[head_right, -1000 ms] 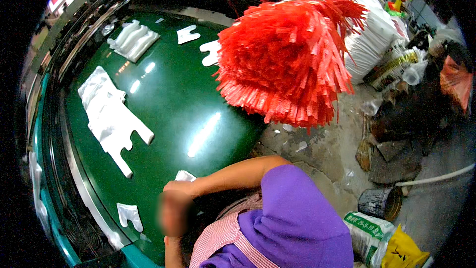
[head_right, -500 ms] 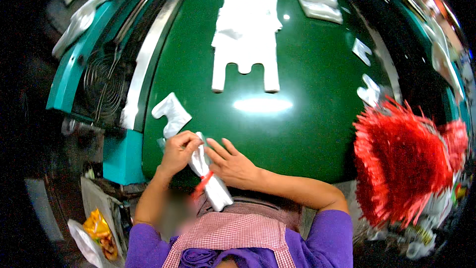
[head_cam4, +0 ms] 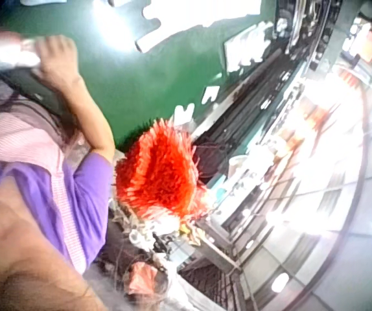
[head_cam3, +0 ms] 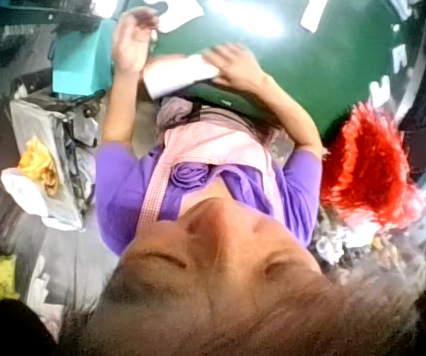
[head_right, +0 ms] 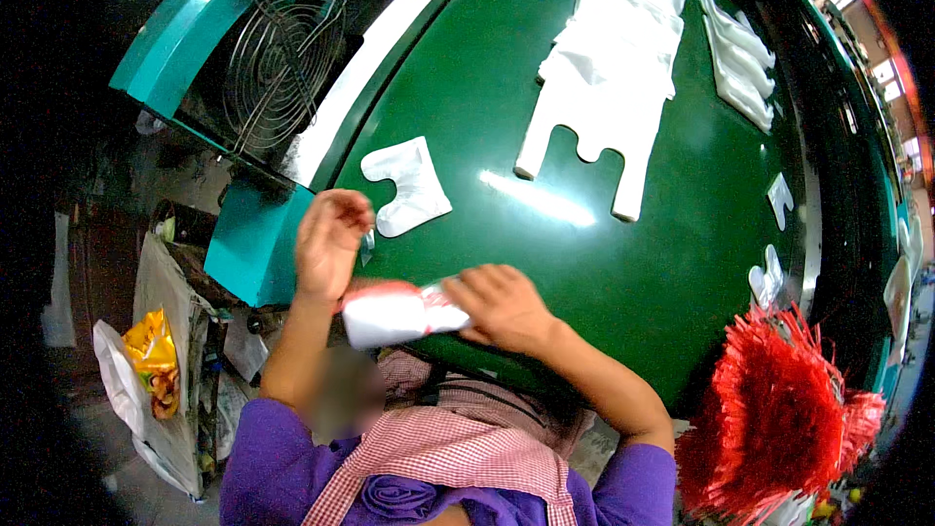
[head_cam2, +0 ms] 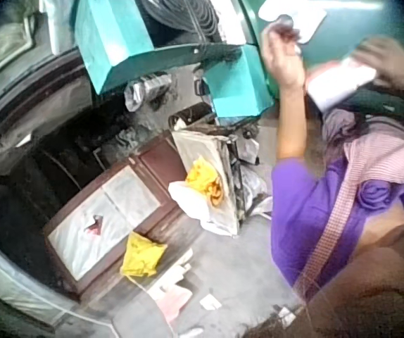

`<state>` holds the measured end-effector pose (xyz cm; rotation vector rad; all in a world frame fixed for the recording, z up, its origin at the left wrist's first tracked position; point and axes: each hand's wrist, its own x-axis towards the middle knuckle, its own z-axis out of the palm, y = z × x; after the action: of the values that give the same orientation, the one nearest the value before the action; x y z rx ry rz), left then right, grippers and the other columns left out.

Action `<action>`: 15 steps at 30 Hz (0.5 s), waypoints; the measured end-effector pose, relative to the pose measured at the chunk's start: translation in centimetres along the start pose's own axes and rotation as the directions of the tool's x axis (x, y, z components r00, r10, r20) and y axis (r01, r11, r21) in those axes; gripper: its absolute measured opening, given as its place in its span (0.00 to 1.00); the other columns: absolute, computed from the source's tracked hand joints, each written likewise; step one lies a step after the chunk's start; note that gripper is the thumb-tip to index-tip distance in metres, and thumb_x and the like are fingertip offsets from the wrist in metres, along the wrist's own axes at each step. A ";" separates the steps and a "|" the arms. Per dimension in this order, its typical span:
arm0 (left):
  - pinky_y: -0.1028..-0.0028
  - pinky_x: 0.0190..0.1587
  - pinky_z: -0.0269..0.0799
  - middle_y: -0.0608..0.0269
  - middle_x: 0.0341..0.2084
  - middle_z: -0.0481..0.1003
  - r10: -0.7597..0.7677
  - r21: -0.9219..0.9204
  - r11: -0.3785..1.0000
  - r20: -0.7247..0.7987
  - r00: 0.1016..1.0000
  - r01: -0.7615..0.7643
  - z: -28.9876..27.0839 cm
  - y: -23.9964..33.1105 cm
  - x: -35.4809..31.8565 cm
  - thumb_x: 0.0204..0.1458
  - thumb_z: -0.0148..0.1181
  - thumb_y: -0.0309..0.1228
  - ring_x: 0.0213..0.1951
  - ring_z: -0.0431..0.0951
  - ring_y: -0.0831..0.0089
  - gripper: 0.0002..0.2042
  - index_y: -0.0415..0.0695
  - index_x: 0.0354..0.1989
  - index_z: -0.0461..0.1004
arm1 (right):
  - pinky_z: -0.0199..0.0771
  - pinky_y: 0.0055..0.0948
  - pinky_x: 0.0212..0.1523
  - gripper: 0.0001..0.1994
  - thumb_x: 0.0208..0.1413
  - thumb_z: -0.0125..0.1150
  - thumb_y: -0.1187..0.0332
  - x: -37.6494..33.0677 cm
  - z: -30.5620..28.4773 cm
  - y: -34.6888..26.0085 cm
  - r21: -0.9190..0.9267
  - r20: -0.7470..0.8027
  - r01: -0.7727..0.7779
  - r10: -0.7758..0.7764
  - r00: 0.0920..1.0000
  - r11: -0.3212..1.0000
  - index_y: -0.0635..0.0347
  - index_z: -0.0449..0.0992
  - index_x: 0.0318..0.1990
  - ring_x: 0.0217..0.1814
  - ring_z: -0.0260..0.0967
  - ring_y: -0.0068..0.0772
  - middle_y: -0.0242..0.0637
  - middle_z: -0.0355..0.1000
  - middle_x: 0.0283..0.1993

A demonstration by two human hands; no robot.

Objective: The person folds white plastic sheets on a green table, rolls them into cylinders, and secures them with red twist ties. The person repeats this process for multiple sheets, stacking the finished bundles on the table before placing them into a large white sack.

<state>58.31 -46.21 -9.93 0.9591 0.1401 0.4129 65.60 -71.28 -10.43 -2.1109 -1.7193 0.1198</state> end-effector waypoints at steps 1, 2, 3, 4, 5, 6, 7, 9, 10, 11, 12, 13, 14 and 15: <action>0.72 0.43 0.69 0.56 0.37 0.74 0.086 0.116 0.990 -0.047 0.995 -0.080 -0.6 0.7 -0.7 0.63 0.44 0.36 0.38 0.74 0.71 0.14 0.36 0.44 0.69 | 0.72 0.38 0.44 0.29 0.37 0.66 0.62 -0.5 -0.6 0.7 0.084 -0.018 -0.138 0.140 0.990 0.987 0.57 0.70 0.52 0.44 0.70 0.40 0.40 0.70 0.42; 0.71 0.43 0.69 0.57 0.38 0.73 0.174 0.233 0.961 -0.083 0.981 -0.150 -1.1 1.1 -1.9 0.63 0.44 0.35 0.38 0.73 0.71 0.13 0.37 0.45 0.68 | 0.75 0.38 0.40 0.25 0.42 0.63 0.65 -1.1 -0.8 1.1 0.244 -0.123 -0.188 0.223 0.967 0.951 0.57 0.70 0.51 0.40 0.73 0.43 0.41 0.72 0.41; 0.72 0.45 0.70 0.58 0.40 0.73 0.217 0.331 0.929 -0.128 0.968 -0.164 -1.5 0.5 -3.0 0.62 0.47 0.32 0.41 0.74 0.71 0.11 0.37 0.45 0.70 | 0.75 0.39 0.39 0.23 0.45 0.62 0.65 -1.3 -0.8 0.5 0.415 -0.174 -0.316 0.415 0.893 0.853 0.57 0.71 0.51 0.39 0.73 0.45 0.42 0.72 0.41; 0.70 0.49 0.69 0.54 0.47 0.70 0.134 0.341 0.937 -0.154 0.979 -0.075 -1.7 -0.2 -4.5 0.57 0.54 0.37 0.47 0.73 0.69 0.19 0.37 0.53 0.65 | 0.76 0.39 0.39 0.21 0.47 0.60 0.66 -1.1 -0.5 -0.3 0.582 -0.185 -0.402 0.596 0.781 0.707 0.57 0.71 0.51 0.37 0.74 0.46 0.43 0.72 0.40; 0.67 0.52 0.67 0.52 0.52 0.66 0.076 0.375 0.926 -0.065 0.995 -0.046 -1.0 -0.7 -5.9 0.53 0.58 0.39 0.52 0.70 0.66 0.27 0.37 0.58 0.60 | 0.76 0.40 0.38 0.20 0.51 0.59 0.65 0.0 0.0 -1.2 0.651 -0.149 -0.416 0.644 0.750 0.635 0.59 0.69 0.52 0.37 0.74 0.49 0.45 0.72 0.41; 0.64 0.55 0.65 0.49 0.57 0.62 0.008 0.405 0.914 0.037 0.999 -0.023 -0.1 -1.2 -6.4 0.50 0.62 0.41 0.56 0.67 0.63 0.35 0.38 0.63 0.55 | 0.76 0.40 0.38 0.21 0.51 0.59 0.64 0.9 1.4 -1.2 0.553 -0.174 -0.401 0.572 0.802 0.730 0.60 0.68 0.52 0.39 0.74 0.49 0.47 0.72 0.43; 0.62 0.58 0.61 0.48 0.60 0.59 0.031 0.667 0.739 0.106 0.994 -0.094 0.3 -1.2 -6.0 0.46 0.65 0.40 0.59 0.64 0.59 0.41 0.39 0.65 0.50 | 0.75 0.42 0.40 0.22 0.50 0.60 0.62 3.0 1.0 -1.6 0.479 -0.178 -0.254 0.377 0.909 0.840 0.60 0.67 0.52 0.43 0.72 0.50 0.48 0.69 0.47; 0.61 0.63 0.56 0.47 0.65 0.53 0.077 0.792 0.603 0.065 0.995 -0.099 2.3 -1.1 -3.8 0.43 0.63 0.27 0.64 0.58 0.53 0.44 0.40 0.68 0.43 | 0.66 0.45 0.53 0.23 0.50 0.61 0.60 6.3 1.8 0.6 0.304 -0.275 0.127 -0.041 0.961 0.944 0.59 0.68 0.52 0.57 0.64 0.48 0.47 0.66 0.52; 0.64 0.64 0.55 0.46 0.64 0.55 0.054 0.750 0.661 -0.010 0.998 -0.028 1.8 -0.6 -2.5 0.41 0.55 0.18 0.64 0.58 0.54 0.41 0.41 0.68 0.45 | 0.58 0.49 0.59 0.24 0.51 0.60 0.59 7.6 1.4 2.1 0.083 -0.266 0.074 -0.050 0.963 0.994 0.59 0.67 0.53 0.61 0.59 0.50 0.48 0.64 0.57; 0.64 0.63 0.55 0.46 0.63 0.56 0.092 0.821 0.566 0.032 0.995 -0.079 0.5 -0.7 -1.5 0.41 0.53 0.17 0.64 0.58 0.55 0.41 0.41 0.68 0.46 | 0.53 0.53 0.61 0.25 0.51 0.59 0.57 8.9 2.0 3.8 -0.038 -0.334 -0.063 0.046 0.941 0.997 0.57 0.67 0.55 0.63 0.56 0.53 0.51 0.59 0.62; 0.64 0.63 0.56 0.46 0.63 0.57 0.128 0.876 0.463 0.084 0.988 -0.135 -0.5 -0.8 -0.2 0.40 0.50 0.16 0.64 0.58 0.56 0.40 0.41 0.68 0.47 | 0.53 0.53 0.63 0.25 0.52 0.57 0.55 9.6 2.4 4.9 -0.158 -0.302 -0.171 0.117 0.946 0.973 0.56 0.67 0.55 0.65 0.54 0.55 0.51 0.56 0.65; 0.65 0.64 0.54 0.47 0.64 0.56 0.086 0.882 0.445 0.131 0.988 -0.156 -0.2 0.4 1.1 0.40 0.51 0.15 0.64 0.58 0.58 0.41 0.42 0.68 0.47 | 0.53 0.53 0.63 0.25 0.52 0.56 0.54 9.6 3.6 5.6 -0.130 -0.270 -0.164 0.124 0.955 0.978 0.56 0.67 0.56 0.66 0.54 0.55 0.52 0.56 0.65; 0.65 0.65 0.53 0.49 0.65 0.55 0.042 0.887 0.426 0.178 0.983 -0.179 0.6 1.5 2.9 0.39 0.52 0.14 0.64 0.58 0.59 0.41 0.42 0.68 0.48 | 0.52 0.53 0.64 0.26 0.53 0.56 0.53 9.1 4.5 6.2 -0.101 -0.239 -0.159 0.131 0.962 0.982 0.55 0.67 0.56 0.66 0.53 0.54 0.52 0.56 0.64; 0.65 0.65 0.53 0.47 0.65 0.54 0.076 0.933 0.276 0.220 0.972 -0.233 0.1 1.8 4.5 0.40 0.50 0.15 0.65 0.57 0.57 0.41 0.42 0.68 0.47 | 0.52 0.52 0.64 0.26 0.53 0.56 0.52 8.5 4.6 5.6 -0.081 -0.218 -0.155 0.134 0.967 0.985 0.56 0.67 0.56 0.67 0.53 0.54 0.54 0.56 0.64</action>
<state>61.99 -43.58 -8.10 2.2680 0.1736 0.4319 71.21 -62.85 -15.08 -2.2285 -1.4750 -0.1456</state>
